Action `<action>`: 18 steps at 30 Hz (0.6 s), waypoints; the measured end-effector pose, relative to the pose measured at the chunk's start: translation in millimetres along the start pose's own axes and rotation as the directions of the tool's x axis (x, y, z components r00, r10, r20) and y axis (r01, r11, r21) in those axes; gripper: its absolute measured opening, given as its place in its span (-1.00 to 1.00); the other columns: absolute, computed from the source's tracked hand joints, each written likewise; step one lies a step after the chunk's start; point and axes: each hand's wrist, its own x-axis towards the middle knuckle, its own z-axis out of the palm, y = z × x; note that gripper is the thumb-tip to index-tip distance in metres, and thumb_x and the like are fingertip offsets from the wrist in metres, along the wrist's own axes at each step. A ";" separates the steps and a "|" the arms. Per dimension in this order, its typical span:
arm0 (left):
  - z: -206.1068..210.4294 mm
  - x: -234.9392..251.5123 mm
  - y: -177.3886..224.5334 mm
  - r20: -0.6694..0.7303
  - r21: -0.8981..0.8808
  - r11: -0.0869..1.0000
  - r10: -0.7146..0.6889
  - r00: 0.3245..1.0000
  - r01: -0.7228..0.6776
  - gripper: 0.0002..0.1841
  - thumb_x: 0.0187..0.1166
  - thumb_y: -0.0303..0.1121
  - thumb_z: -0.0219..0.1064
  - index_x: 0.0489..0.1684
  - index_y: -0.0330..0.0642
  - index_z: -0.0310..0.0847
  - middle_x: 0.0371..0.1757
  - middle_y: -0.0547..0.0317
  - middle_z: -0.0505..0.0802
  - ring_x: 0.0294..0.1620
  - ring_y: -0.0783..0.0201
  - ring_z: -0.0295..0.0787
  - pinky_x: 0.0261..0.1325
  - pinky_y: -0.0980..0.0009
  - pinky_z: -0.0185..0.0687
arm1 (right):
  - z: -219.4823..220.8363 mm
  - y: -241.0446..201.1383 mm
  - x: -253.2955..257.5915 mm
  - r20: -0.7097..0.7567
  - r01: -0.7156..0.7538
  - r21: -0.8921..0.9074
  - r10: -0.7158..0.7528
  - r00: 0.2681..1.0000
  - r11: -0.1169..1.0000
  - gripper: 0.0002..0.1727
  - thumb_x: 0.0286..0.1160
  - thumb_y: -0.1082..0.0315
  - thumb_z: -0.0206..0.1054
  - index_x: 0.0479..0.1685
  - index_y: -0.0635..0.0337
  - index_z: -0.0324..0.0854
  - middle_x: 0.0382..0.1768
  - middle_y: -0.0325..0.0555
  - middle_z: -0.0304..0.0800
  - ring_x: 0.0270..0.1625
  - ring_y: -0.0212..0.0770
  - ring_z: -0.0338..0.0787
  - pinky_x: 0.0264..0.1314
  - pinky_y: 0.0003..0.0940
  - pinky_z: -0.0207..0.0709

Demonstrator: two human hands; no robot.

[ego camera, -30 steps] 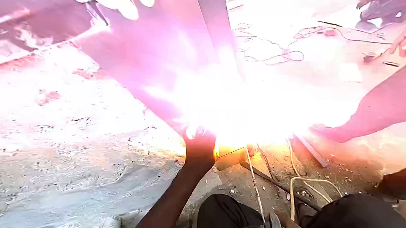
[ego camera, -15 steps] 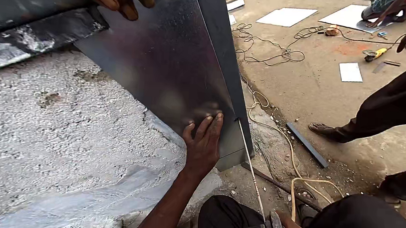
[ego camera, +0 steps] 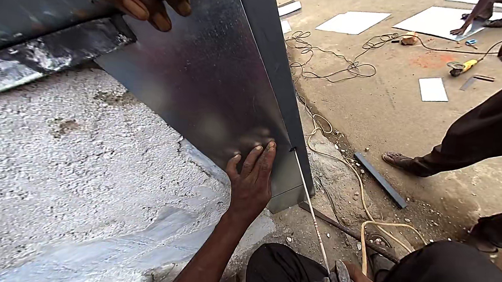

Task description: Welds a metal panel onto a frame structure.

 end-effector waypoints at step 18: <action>-2.2 2.1 1.3 0.004 -0.007 1.000 -0.011 1.000 0.011 -0.52 0.80 -0.35 -0.08 0.70 -0.02 0.31 0.67 0.29 0.59 0.75 0.24 0.30 0.72 0.01 -0.12 | -6.7 1.3 -12.4 -0.049 -0.017 -0.001 0.017 0.999 1.000 -0.43 0.22 -0.10 0.69 -0.18 0.21 0.61 -0.41 -0.17 0.79 -0.31 -0.52 0.79 -0.17 -0.61 0.72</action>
